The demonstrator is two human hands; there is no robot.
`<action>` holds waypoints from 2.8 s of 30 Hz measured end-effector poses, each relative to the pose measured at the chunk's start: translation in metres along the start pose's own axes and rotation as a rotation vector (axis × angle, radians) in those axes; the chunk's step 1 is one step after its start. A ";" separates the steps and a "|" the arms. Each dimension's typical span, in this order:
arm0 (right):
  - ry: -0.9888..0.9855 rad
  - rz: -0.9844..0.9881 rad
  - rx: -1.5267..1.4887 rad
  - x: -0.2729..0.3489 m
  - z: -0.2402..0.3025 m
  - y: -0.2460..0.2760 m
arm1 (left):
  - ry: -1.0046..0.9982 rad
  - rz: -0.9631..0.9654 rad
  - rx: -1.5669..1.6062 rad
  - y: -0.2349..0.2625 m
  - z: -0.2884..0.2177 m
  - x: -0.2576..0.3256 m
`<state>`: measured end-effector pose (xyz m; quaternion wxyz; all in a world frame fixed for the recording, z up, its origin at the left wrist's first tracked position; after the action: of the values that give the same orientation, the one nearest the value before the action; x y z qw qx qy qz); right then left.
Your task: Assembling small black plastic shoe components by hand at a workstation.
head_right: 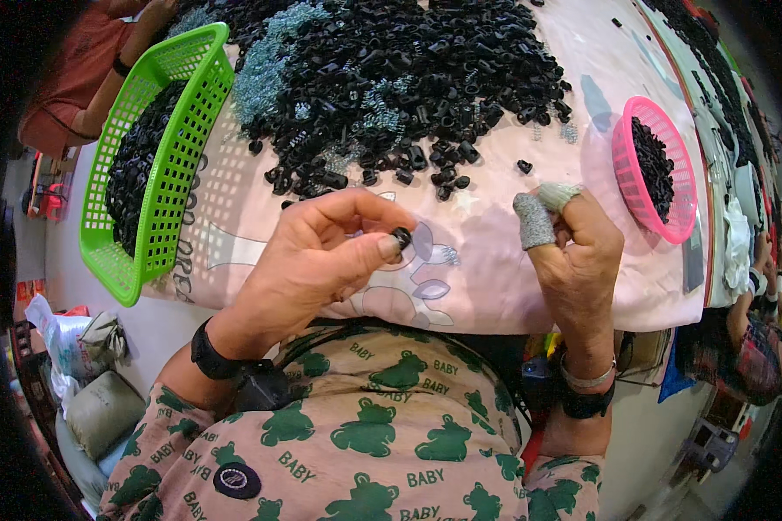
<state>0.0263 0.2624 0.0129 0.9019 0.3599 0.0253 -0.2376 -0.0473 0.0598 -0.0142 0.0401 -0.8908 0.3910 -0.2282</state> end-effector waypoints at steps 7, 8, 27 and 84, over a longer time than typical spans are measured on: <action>0.039 0.163 0.037 0.002 0.014 -0.015 | -0.004 -0.085 0.038 0.009 0.004 -0.006; 0.131 0.163 0.059 0.003 0.016 -0.016 | -0.014 -0.111 0.054 0.012 0.005 -0.006; 0.320 -0.006 0.112 -0.003 0.027 -0.020 | -0.071 -0.106 0.164 0.021 0.005 -0.008; 0.382 0.327 0.310 0.027 0.060 -0.053 | -0.819 -0.278 -1.003 0.001 -0.045 0.017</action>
<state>0.0185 0.1785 0.0173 0.8414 0.5308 0.0996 -0.0183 -0.0579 0.0514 0.0322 -0.2638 -0.8584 0.2844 0.3357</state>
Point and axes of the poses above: each hand's wrist, its own x-axis away from the middle knuckle, its own y-axis out of the back of the hand, z = x × y, the point moved 7 cm from there along -x, towards the middle knuckle
